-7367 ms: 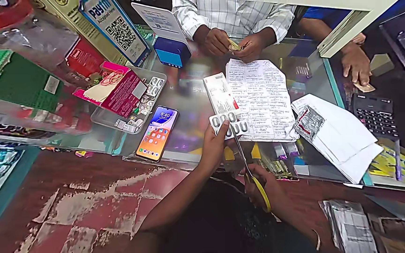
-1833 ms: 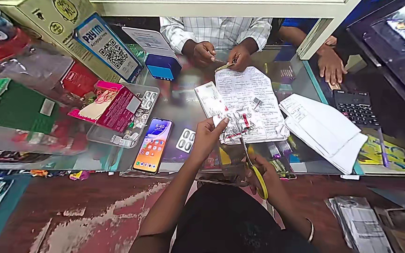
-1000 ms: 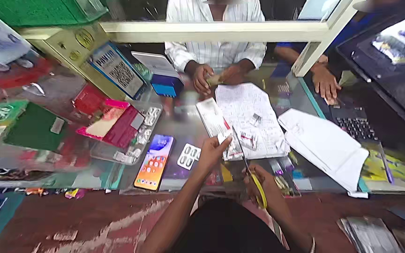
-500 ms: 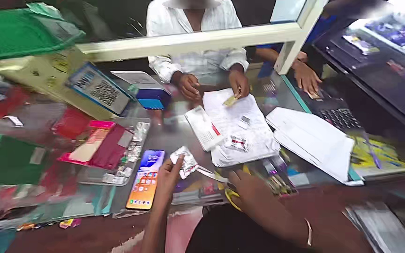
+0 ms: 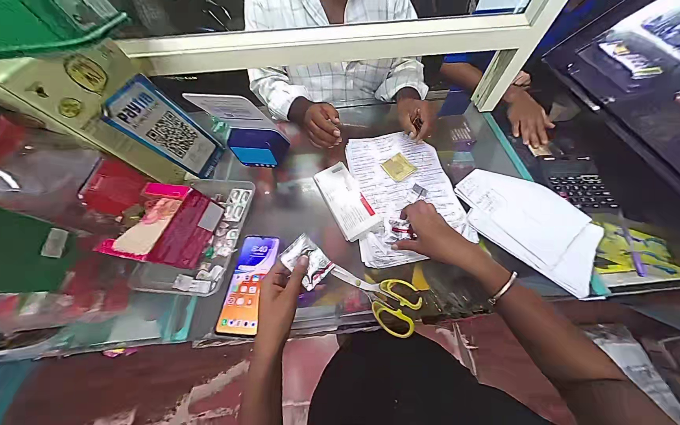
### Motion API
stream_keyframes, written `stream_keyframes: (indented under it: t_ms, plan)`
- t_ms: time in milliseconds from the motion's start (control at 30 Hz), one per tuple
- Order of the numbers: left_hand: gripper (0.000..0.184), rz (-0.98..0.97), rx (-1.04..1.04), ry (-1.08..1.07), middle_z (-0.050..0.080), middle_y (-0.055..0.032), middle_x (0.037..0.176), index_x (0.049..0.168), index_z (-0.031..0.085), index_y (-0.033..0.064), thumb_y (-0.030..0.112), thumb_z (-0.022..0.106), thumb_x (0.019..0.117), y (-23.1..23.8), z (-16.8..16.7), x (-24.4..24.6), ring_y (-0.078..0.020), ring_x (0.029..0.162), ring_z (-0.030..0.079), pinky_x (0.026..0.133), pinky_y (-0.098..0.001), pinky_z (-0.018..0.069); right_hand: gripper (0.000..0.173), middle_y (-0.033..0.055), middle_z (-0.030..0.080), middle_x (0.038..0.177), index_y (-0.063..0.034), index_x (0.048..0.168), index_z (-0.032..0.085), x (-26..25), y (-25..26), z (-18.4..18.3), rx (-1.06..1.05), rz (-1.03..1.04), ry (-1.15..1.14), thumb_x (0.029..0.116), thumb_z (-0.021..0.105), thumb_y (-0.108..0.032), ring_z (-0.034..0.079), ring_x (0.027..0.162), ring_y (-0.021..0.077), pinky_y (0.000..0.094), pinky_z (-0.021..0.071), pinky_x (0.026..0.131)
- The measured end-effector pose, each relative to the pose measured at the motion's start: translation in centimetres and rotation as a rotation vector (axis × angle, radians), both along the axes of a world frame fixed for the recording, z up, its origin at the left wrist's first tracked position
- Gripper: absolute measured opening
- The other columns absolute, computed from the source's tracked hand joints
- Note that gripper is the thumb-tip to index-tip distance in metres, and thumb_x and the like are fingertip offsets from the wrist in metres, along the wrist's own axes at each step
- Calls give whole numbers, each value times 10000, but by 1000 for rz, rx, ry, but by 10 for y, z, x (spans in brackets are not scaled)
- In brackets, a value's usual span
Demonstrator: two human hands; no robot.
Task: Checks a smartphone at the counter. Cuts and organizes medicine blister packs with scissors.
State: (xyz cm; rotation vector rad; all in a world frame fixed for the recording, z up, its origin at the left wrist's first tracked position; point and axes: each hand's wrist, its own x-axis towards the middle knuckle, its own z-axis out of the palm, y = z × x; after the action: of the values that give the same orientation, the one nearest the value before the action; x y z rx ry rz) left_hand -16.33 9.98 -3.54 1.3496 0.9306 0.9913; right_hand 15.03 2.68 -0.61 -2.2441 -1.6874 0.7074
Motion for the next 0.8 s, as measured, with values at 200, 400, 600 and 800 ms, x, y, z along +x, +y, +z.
stream_keyframes:
  t_ms: [200, 400, 600, 800]
  plan:
    - [263, -141, -119, -33, 741, -87, 1001, 1270, 570, -29, 110, 543, 1049, -3, 11, 5, -193, 851, 750, 764, -380, 656, 549, 268, 671, 1068, 56, 1198, 623, 22, -1, 15, 32, 48, -14, 858, 826, -325, 628, 1037, 474, 724, 399, 933]
    - [399, -266, -226, -159, 717, -94, 1065, 1420, 422, 17, 28, 532, 1037, -2, 23, 4, -195, 943, 742, 893, -386, 629, 668, 303, 653, 1058, 59, 1338, 551, 70, 17, 30, 55, 41, -58, 848, 849, -284, 638, 968, 473, 676, 479, 894]
    - [387, -320, -176, -35, 704, -34, 882, 1457, 477, 120, 157, 510, 1073, 5, 32, -2, -97, 741, 695, 720, -280, 606, 861, 379, 536, 1231, 99, 1331, 515, 96, 42, 17, -84, 105, -110, 740, 921, -380, 554, 1109, 511, 662, 441, 949]
    - [273, -353, -25, 145, 661, -3, 764, 1267, 623, 74, 233, 486, 1093, 16, 39, 1, -30, 597, 610, 531, -196, 512, 663, 269, 599, 1118, 82, 1220, 595, 73, 41, 25, -204, 255, -90, 792, 891, -329, 599, 977, 372, 555, 479, 883]
